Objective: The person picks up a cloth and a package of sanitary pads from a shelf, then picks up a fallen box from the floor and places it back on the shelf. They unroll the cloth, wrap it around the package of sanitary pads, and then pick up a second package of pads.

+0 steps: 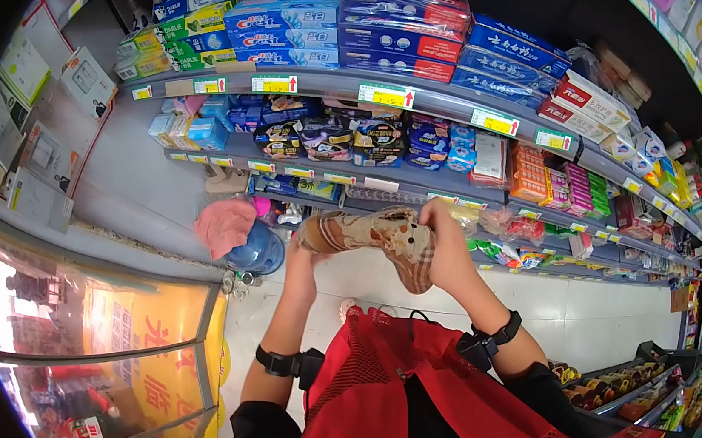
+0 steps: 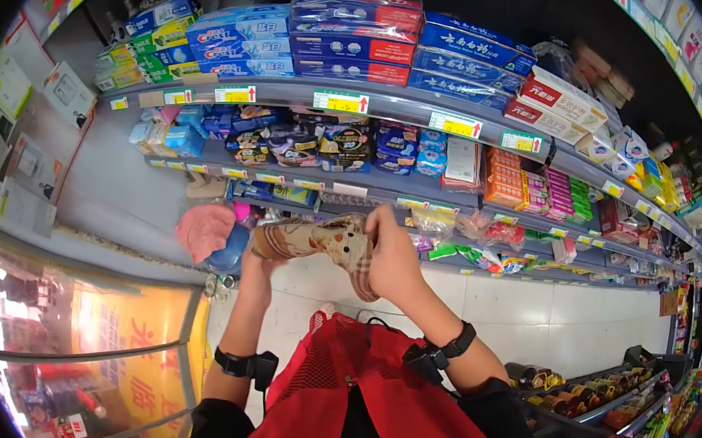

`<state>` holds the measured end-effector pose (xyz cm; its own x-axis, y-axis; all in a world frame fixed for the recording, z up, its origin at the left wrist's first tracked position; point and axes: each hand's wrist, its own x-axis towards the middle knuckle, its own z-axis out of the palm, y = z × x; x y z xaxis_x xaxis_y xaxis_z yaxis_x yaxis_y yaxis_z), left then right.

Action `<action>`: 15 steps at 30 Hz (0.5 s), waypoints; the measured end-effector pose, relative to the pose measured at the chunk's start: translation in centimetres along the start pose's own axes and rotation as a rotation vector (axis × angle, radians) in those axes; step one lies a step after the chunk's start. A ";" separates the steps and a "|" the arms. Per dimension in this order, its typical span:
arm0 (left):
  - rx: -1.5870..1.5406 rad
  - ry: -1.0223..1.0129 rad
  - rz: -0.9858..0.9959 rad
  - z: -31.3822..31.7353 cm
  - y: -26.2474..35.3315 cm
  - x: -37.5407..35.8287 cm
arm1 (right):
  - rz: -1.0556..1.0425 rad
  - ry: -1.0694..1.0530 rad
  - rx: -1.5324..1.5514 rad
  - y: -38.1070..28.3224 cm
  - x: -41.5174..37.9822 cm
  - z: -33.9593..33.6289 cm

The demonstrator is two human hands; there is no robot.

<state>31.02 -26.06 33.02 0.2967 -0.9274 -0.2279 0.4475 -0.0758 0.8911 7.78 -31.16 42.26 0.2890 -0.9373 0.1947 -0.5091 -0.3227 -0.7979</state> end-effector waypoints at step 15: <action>-0.684 -0.138 0.065 0.5 -4.1 -6.0 | 0.253 -0.888 1.293 4.7 2.4 2.2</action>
<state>27.03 -20.38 30.90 0.2514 -0.9637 -0.0901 0.8762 0.1871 0.4441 7.90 -34.61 37.73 0.9042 -0.4264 -0.0236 0.2539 0.5812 -0.7731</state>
